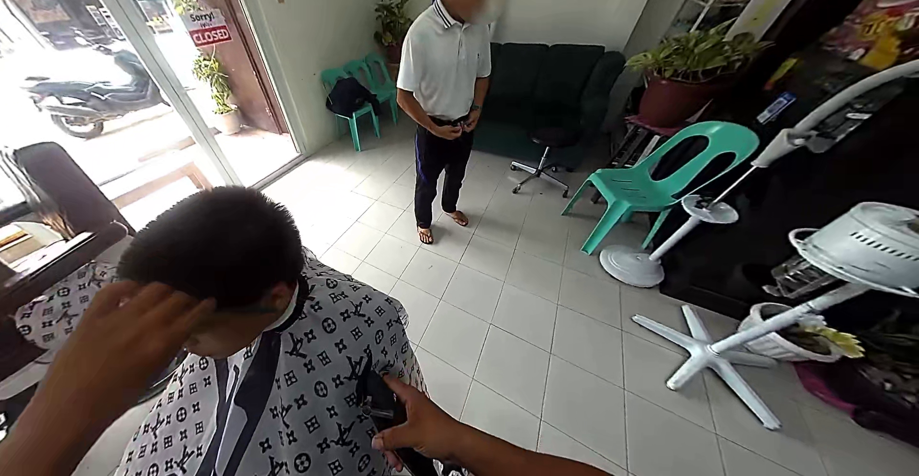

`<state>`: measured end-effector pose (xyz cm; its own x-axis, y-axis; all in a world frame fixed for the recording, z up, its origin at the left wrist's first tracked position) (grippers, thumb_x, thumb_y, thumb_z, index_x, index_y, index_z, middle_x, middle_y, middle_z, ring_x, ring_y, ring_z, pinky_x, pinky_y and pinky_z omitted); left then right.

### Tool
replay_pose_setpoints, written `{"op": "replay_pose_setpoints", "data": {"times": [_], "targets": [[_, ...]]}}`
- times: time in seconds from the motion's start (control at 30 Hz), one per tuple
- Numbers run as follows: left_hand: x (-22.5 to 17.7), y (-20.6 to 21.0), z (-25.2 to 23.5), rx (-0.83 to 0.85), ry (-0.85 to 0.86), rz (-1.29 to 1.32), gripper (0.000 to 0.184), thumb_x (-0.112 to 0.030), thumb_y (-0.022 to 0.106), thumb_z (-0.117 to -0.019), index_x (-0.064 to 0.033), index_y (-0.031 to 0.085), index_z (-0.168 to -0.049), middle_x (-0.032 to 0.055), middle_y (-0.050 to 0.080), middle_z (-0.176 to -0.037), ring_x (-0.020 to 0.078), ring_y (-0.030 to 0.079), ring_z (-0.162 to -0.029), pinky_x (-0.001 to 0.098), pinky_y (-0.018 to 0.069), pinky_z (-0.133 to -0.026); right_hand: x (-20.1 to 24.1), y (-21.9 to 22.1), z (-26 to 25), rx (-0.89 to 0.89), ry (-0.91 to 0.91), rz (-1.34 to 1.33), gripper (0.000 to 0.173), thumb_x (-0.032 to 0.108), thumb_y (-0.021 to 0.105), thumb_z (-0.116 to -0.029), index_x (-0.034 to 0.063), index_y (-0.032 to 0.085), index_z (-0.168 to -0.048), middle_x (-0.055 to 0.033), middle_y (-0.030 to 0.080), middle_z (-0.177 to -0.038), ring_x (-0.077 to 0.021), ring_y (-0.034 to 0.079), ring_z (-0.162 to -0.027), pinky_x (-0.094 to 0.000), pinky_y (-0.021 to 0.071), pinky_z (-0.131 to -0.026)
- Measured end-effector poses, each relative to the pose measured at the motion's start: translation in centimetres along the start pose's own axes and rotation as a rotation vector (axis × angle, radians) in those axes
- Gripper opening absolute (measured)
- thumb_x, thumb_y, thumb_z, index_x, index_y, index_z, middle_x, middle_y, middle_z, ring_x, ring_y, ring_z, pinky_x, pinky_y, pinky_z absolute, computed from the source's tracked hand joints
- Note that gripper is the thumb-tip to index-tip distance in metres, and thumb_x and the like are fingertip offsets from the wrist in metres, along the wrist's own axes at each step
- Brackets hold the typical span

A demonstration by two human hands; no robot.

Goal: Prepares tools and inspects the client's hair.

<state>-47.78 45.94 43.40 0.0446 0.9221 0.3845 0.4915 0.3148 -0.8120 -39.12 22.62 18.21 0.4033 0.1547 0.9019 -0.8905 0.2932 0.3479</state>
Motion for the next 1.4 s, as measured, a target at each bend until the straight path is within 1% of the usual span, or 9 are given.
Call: {"op": "replay_pose_setpoints", "data": {"times": [0.2,0.33,0.4,0.47,0.63,0.77,1.0,1.2,1.4], "targets": [[1.4,-5.0,-1.1,-0.233,-0.312,-0.032,0.031,-0.021,0.053,-0.1056,-0.0004,0.076,-0.109,0.0247,0.070,-0.095,0.0449,0.066,-0.090,0.0666,0.0400,-0.087,-1.0,-0.4,0.0,-0.051,0.032,-0.008,0.061,0.009,0.073,-0.0878,0.0057,0.040,-0.139,-0.0044,0.066,-0.079,-0.0134,0.065,-0.057,-0.0295,0.0595,-0.059],[-0.9,-1.2,-0.9,-0.036,-0.028,-0.056,0.023,0.001,0.054,-0.0950,-0.0033,0.076,-0.101,0.0187,0.069,-0.085,0.0417,0.068,-0.082,0.0634,0.0476,-0.080,-1.2,0.2,-0.6,-0.024,0.014,-0.006,0.055,0.011,0.074,-0.0881,0.0080,0.043,-0.134,-0.0031,0.065,-0.078,-0.0122,0.064,-0.057,-0.0285,0.0588,-0.058],[-2.0,-0.7,-1.8,-0.040,0.051,-0.037,0.026,0.001,0.051,-0.0945,-0.0042,0.076,-0.101,0.0170,0.070,-0.086,0.0398,0.068,-0.082,0.0616,0.0489,-0.078,-1.1,0.0,-0.2,-0.036,0.026,0.006,0.057,0.011,0.074,-0.0890,0.0077,0.041,-0.136,-0.0034,0.065,-0.079,-0.0117,0.064,-0.058,-0.0280,0.0585,-0.058],[-1.2,-3.4,-2.6,-0.142,-0.065,-0.011,0.028,-0.012,0.049,-0.1032,-0.0033,0.076,-0.103,0.0189,0.071,-0.089,0.0398,0.068,-0.084,0.0605,0.0452,-0.079,-1.1,0.4,-0.3,-0.035,0.052,0.004,0.058,0.010,0.073,-0.0892,0.0072,0.040,-0.137,-0.0036,0.064,-0.079,-0.0123,0.064,-0.058,-0.0284,0.0587,-0.059],[2.1,-7.7,-2.5,-0.343,-0.411,0.052,0.036,-0.029,0.056,-0.1056,0.0024,0.073,-0.110,0.0257,0.072,-0.101,0.0437,0.068,-0.092,0.0628,0.0451,-0.089,-1.5,1.0,-0.7,-0.018,0.052,-0.031,0.057,0.009,0.073,-0.0890,0.0079,0.041,-0.136,-0.0042,0.065,-0.079,-0.0134,0.065,-0.057,-0.0289,0.0594,-0.058],[0.1,-6.7,-3.3,-0.242,-0.411,0.055,0.023,-0.015,0.061,-0.1008,0.0015,0.076,-0.102,0.0257,0.073,-0.096,0.0476,0.071,-0.081,0.0650,0.0515,-0.070,-1.2,0.2,0.1,-0.092,0.024,0.001,0.060,0.011,0.072,-0.0881,0.0056,0.041,-0.139,-0.0033,0.065,-0.075,-0.0135,0.065,-0.057,-0.0306,0.0595,-0.058],[3.2,-5.2,-2.1,-0.157,-0.394,-0.043,0.024,-0.023,0.055,-0.1056,-0.0093,0.075,-0.106,0.0150,0.073,-0.091,0.0362,0.068,-0.092,0.0550,0.0458,-0.089,-1.5,0.1,-0.5,-0.153,0.033,0.020,0.060,0.013,0.070,-0.0850,0.0011,0.042,-0.137,-0.0057,0.065,-0.073,-0.0161,0.065,-0.055,-0.0319,0.0594,-0.054],[-0.4,-0.6,0.2,0.113,-0.079,-0.103,0.016,0.001,0.060,-0.0970,-0.0083,0.073,-0.096,0.0133,0.068,-0.085,0.0355,0.065,-0.094,0.0560,0.0414,-0.096,-1.4,0.3,-0.5,-0.147,0.041,-0.048,0.058,0.010,0.069,-0.0854,0.0015,0.042,-0.136,-0.0067,0.064,-0.073,-0.0159,0.064,-0.054,-0.0292,0.0583,-0.052],[7.0,-5.9,0.4,-0.218,-0.494,0.063,0.028,-0.031,0.058,-0.1044,-0.0096,0.076,-0.110,0.0155,0.072,-0.096,0.0359,0.064,-0.098,0.0595,0.0325,-0.100,-1.9,0.6,-1.0,-0.134,0.037,-0.089,0.050,0.008,0.067,-0.0867,0.0013,0.044,-0.130,-0.0063,0.064,-0.070,-0.0152,0.064,-0.052,-0.0286,0.0583,-0.052]]}}
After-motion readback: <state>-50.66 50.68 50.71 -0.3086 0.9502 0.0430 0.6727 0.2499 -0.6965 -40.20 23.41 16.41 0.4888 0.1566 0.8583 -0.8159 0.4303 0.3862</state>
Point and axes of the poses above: each hand's wrist, its own z-axis away from the middle knuckle, its own y-axis out of the palm, x = y × z, the point moved 9 cm from there along -z, towards the middle knuckle
